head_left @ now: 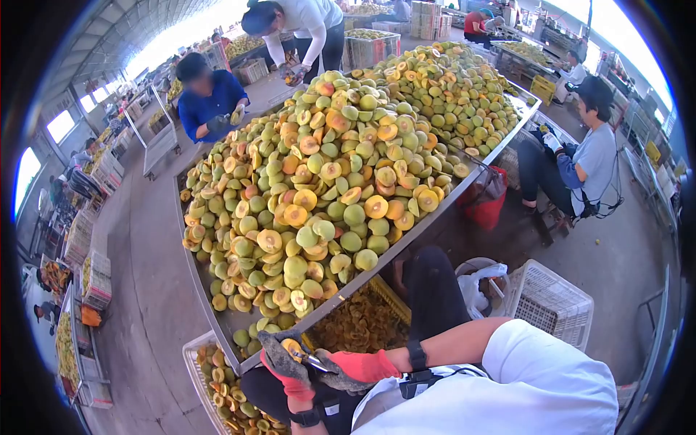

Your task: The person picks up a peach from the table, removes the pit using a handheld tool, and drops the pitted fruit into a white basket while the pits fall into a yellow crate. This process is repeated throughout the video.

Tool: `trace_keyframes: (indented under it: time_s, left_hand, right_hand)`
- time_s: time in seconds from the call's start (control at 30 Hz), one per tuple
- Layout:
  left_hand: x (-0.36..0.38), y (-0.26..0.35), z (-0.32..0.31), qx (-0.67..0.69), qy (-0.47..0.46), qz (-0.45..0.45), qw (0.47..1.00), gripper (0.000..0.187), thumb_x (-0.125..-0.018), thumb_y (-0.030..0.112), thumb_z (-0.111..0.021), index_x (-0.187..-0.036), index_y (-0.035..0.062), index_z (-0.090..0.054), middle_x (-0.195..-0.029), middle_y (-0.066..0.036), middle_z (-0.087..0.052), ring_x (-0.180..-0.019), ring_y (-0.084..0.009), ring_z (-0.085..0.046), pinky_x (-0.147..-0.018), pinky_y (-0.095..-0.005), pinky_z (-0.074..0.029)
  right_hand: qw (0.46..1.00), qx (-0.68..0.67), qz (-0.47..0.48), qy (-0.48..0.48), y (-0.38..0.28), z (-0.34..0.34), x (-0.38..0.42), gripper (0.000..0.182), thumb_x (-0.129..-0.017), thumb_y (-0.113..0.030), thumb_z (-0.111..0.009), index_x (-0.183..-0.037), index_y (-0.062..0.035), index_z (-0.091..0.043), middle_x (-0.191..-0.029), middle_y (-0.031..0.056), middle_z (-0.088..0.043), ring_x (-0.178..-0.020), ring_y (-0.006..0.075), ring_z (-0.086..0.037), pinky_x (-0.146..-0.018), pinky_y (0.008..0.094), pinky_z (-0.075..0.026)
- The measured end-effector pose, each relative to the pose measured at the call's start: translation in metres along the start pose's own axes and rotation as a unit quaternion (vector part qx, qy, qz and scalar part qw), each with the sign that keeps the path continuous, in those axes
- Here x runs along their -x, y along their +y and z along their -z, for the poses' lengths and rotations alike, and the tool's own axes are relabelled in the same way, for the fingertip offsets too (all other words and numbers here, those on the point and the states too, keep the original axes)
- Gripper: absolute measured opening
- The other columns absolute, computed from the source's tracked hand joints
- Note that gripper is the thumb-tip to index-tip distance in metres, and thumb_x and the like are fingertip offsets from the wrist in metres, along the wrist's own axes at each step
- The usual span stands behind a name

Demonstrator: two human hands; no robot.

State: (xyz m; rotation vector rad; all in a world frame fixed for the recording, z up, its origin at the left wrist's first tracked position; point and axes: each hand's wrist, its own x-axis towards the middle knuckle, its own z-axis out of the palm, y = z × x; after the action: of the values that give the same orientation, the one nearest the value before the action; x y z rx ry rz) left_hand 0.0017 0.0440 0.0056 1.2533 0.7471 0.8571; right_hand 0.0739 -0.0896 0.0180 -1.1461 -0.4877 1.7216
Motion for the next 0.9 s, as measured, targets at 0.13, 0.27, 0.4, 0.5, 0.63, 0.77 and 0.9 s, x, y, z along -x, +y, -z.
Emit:
trace_keyframes:
  time_s: [0.13, 0.27, 0.4, 0.5, 0.63, 0.77, 0.9]
  left_hand:
    - [-0.006, -0.003, -0.002, 0.009, 0.011, -0.026, 1.0, 0.056, -0.098, 0.047, -0.036, -0.074, 0.0016, -0.059, -0.063, -0.004, -0.057, -0.051, -0.011, -0.05, -0.048, -0.024, -0.043]
    - [0.001, -0.032, 0.023, 0.022, -0.028, -0.057, 0.998, 0.035, -0.095, 0.038, -0.046, -0.102, 0.0037, -0.05, -0.089, -0.004, -0.055, -0.078, -0.0134, -0.056, -0.064, -0.0263, -0.049]
    - [-0.01, -0.06, 0.037, 0.121, 0.006, 0.0, 0.993, 0.048, -0.099, 0.043, -0.035, -0.097, -0.0013, -0.053, -0.083, -0.007, -0.06, -0.072, -0.0178, -0.06, -0.069, -0.0296, -0.051]
    - [-0.004, -0.01, 0.016, 0.113, -0.041, 0.047, 0.992, 0.063, -0.097, 0.052, -0.028, -0.087, -0.0026, -0.058, -0.078, -0.012, -0.064, -0.064, -0.0198, -0.06, -0.067, -0.0289, -0.051]
    - [0.003, -0.018, 0.009, 0.102, 0.065, -0.033, 0.992, 0.066, -0.097, 0.054, -0.027, -0.084, -0.0026, -0.059, -0.074, -0.012, -0.064, -0.059, -0.0194, -0.059, -0.06, -0.0282, -0.051]
    - [0.005, -0.006, 0.016, 0.086, -0.065, 0.039, 0.993, 0.064, -0.096, 0.054, -0.03, -0.092, -0.0038, -0.057, -0.076, -0.012, -0.063, -0.053, -0.0155, -0.058, -0.048, -0.026, -0.048]
    - [0.004, -0.006, 0.018, 0.1, -0.014, 0.028, 0.995, 0.068, -0.096, 0.055, -0.029, -0.088, -0.0053, -0.059, -0.076, -0.013, -0.063, -0.055, -0.0162, -0.059, -0.049, -0.0262, -0.049]
  right_hand:
    - [0.984, -0.131, -0.053, 0.113, -0.005, -0.011, -0.007, 0.053, -0.095, -0.054, -0.036, -0.072, -0.0111, -0.058, -0.056, -0.0019, -0.051, -0.045, 0.0101, -0.044, -0.043, 0.0262, -0.035]
    - [0.986, 0.003, 0.096, 0.136, 0.051, 0.008, -0.038, 0.048, -0.097, -0.049, -0.036, -0.08, -0.01, -0.059, -0.064, -0.0009, -0.055, -0.055, 0.0109, -0.049, -0.053, 0.0268, -0.04]
    - [0.988, -0.075, 0.012, 0.136, 0.028, -0.002, -0.024, 0.052, -0.097, -0.05, -0.032, -0.089, -0.0096, -0.063, -0.07, 0.0029, -0.059, -0.061, 0.0145, -0.053, -0.059, 0.0274, -0.044]
    - [0.975, 0.142, 0.029, 0.169, 0.02, 0.001, -0.015, 0.053, -0.098, -0.047, -0.029, -0.094, -0.0058, -0.062, -0.075, 0.0055, -0.061, -0.066, 0.0184, -0.055, -0.066, 0.0311, -0.046]
    - [0.858, 0.395, 0.289, 0.154, 0.033, 0.003, -0.019, 0.03, -0.084, -0.005, -0.06, -0.108, -0.0029, -0.042, -0.075, 0.0094, -0.057, -0.062, 0.0178, -0.053, -0.058, 0.036, -0.045]
    - [0.978, 0.177, 0.07, 0.082, 0.01, -0.008, -0.005, 0.027, -0.086, -0.008, -0.059, -0.106, -0.0028, -0.043, -0.075, 0.0073, -0.057, -0.06, 0.0183, -0.052, -0.055, 0.0316, -0.043]
    - [0.952, 0.278, 0.107, 0.07, -0.006, -0.011, 0.004, 0.021, -0.089, -0.016, -0.058, -0.103, -0.0072, -0.045, -0.071, 0.0028, -0.055, -0.055, 0.0131, -0.049, -0.05, 0.0289, -0.04]
